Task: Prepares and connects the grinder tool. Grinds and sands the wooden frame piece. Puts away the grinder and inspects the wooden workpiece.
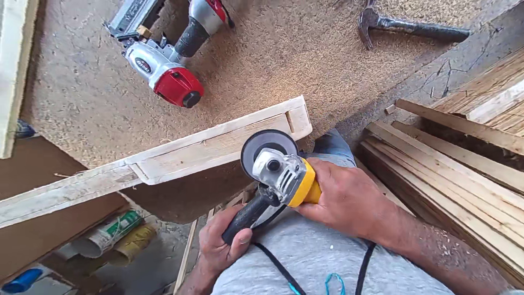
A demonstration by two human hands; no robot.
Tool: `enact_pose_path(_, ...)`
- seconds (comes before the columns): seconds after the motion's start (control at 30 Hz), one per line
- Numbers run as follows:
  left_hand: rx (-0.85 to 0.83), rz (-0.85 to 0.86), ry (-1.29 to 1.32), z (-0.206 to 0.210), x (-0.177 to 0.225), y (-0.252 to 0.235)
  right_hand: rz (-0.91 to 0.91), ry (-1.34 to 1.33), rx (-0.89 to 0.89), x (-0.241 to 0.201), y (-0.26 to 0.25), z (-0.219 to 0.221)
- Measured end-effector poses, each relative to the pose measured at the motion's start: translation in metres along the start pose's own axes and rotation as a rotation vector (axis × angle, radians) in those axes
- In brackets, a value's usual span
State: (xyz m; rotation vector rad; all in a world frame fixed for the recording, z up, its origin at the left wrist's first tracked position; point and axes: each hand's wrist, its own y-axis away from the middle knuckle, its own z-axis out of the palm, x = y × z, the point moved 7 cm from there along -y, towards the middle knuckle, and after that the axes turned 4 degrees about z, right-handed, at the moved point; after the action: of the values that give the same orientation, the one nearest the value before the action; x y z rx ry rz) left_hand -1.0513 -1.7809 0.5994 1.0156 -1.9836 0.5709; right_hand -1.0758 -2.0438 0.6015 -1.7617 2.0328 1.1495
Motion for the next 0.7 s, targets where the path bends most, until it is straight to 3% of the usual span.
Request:
enact_pose_path(0.23, -0.133, 0.134, 0.164, 0.08, 0.029, -0.092, 0.342, -0.216, 0.083, 0.101, 0.034, -0.024)
enact_pose_path(0.33, -0.117, 0.119, 0.143, 0.067, 0.027, -0.088, 0.318, -0.235, 0.029, 0.093, 0.021, -0.02)
enact_pose_path(0.47, -0.032, -0.015, -0.004, 0.01, 0.018, -0.039, 0.145, -0.176, -0.11, 0.031, -0.007, -0.005)
enact_pose_path(0.53, 0.031, -0.044, -0.029, -0.007, 0.017, -0.021, 0.043, -0.137, -0.094, 0.01, -0.013, -0.002)
enact_pose_path(0.6, 0.036, -0.011, -0.032, -0.001, 0.026, -0.028, 0.028, -0.151, -0.029, 0.018, -0.006, -0.012)
enact_pose_path(0.7, -0.064, 0.063, 0.001, 0.039, 0.049, -0.076, 0.157, -0.282, 0.058, 0.072, 0.013, -0.029)
